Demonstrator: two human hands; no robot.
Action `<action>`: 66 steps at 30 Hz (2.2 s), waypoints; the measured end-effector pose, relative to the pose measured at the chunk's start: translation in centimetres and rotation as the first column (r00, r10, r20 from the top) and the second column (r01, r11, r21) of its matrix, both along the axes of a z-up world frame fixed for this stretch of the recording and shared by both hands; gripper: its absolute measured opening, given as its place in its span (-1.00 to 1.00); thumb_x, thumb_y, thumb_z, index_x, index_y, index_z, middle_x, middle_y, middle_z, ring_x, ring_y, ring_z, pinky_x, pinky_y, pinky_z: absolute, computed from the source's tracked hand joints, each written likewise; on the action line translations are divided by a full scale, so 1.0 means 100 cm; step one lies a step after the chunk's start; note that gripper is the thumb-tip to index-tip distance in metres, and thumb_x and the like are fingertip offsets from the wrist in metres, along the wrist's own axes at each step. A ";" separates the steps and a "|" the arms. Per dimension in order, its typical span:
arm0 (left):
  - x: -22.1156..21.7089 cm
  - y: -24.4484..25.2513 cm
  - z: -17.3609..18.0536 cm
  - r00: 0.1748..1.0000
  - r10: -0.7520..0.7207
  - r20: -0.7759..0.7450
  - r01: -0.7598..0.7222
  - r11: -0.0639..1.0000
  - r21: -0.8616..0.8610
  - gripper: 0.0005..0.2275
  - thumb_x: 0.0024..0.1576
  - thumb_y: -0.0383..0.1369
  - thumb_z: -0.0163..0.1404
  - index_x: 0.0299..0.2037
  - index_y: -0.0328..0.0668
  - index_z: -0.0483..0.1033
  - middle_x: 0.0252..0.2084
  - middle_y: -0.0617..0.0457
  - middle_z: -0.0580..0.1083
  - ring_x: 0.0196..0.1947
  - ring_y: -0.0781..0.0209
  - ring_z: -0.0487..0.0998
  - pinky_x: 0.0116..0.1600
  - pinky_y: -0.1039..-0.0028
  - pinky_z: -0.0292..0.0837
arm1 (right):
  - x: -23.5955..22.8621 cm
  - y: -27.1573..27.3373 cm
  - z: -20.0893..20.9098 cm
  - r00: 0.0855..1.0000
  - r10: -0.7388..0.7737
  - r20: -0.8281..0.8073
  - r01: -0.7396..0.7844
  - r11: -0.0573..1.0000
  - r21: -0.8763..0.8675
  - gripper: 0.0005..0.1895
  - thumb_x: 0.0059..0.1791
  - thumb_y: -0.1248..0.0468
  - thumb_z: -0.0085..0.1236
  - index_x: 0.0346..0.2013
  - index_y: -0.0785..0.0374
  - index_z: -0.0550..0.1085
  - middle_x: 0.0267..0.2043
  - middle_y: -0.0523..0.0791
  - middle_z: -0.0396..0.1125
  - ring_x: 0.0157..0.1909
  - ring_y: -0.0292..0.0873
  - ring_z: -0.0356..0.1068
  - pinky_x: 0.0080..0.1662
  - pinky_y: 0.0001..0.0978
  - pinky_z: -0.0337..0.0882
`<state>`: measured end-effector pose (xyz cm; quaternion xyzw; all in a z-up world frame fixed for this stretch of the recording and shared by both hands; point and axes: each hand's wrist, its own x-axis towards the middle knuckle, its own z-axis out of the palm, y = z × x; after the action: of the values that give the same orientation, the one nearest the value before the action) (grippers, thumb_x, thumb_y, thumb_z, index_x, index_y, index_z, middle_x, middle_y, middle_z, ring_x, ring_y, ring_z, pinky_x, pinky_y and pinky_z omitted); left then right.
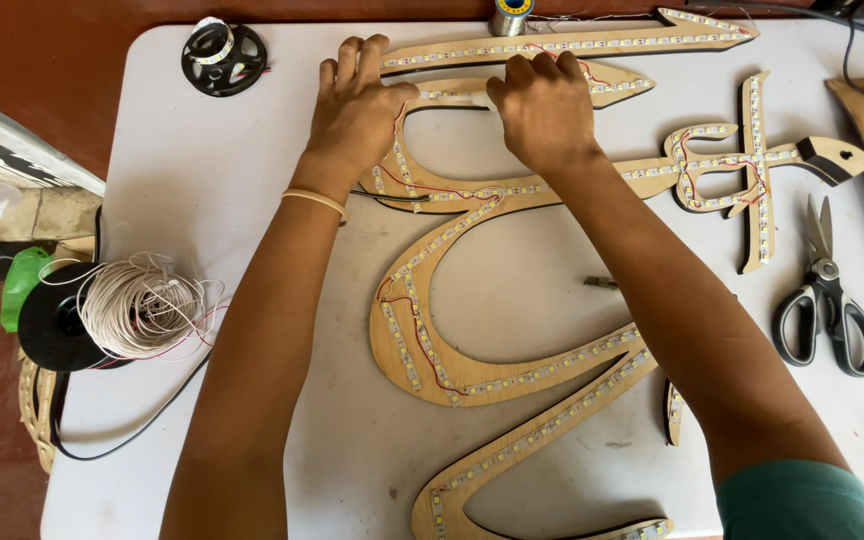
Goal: The person applies glue from a white bottle along the edges of LED strips mounted on wooden letter-shaped pieces. They press the strips down to secure them and continue applying glue to different sections of the letters on a white workbench.
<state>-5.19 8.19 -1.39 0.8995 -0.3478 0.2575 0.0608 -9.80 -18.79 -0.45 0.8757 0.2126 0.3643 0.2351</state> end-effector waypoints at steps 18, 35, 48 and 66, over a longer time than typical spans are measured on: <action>0.018 -0.029 0.003 0.930 0.051 -0.364 -0.066 0.997 -0.028 -0.42 -0.11 -0.75 -0.05 -0.06 0.34 0.64 0.26 -0.01 0.17 0.27 -0.20 0.01 0.18 0.00 0.07 | -0.118 -0.088 0.044 0.961 0.142 -0.235 0.016 0.824 0.566 -0.65 0.02 0.26 0.42 0.10 0.19 0.61 -0.02 -0.02 0.50 -0.17 0.12 0.49 -0.22 -0.04 0.44; 0.010 -0.029 0.011 0.890 0.150 -0.431 -0.135 0.989 0.066 -0.34 -0.06 -0.76 -0.11 0.06 0.43 0.60 0.27 0.01 0.16 0.32 -0.17 -0.02 0.23 0.04 0.06 | -0.201 -0.126 0.018 0.912 0.345 -0.221 0.293 -0.172 0.941 -0.60 -0.05 0.41 0.39 0.07 0.20 0.52 -0.05 -0.14 0.48 -0.09 -0.38 0.42 0.03 -0.56 0.51; 0.001 -0.039 0.025 0.837 0.212 -0.504 -0.147 0.975 0.167 -0.32 -0.08 -0.72 -0.19 0.18 0.31 0.50 0.39 -0.01 0.08 0.36 -0.12 -0.06 0.30 0.08 0.00 | -0.203 -0.139 0.012 0.924 0.344 -0.168 0.253 -0.217 0.943 -0.60 -0.07 0.43 0.40 0.04 0.18 0.53 -0.04 -0.16 0.48 -0.07 -0.38 0.43 0.05 -0.56 0.51; 0.005 -0.041 0.006 0.950 0.070 -0.305 -0.069 0.998 0.016 -0.38 -0.18 -0.70 0.00 0.06 0.25 0.63 0.31 0.00 0.14 0.29 -0.20 0.02 0.21 -0.01 0.12 | -0.203 -0.134 0.013 0.906 0.360 -0.225 0.274 -0.090 0.958 -0.63 -0.03 0.40 0.38 0.06 0.20 0.53 -0.04 -0.17 0.48 -0.13 -0.39 0.38 -0.03 -0.57 0.43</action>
<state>-4.72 4.05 -0.74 0.9402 -0.3031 0.1167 0.1024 -30.07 -32.23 0.89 0.8043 -0.0528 0.2097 -0.5535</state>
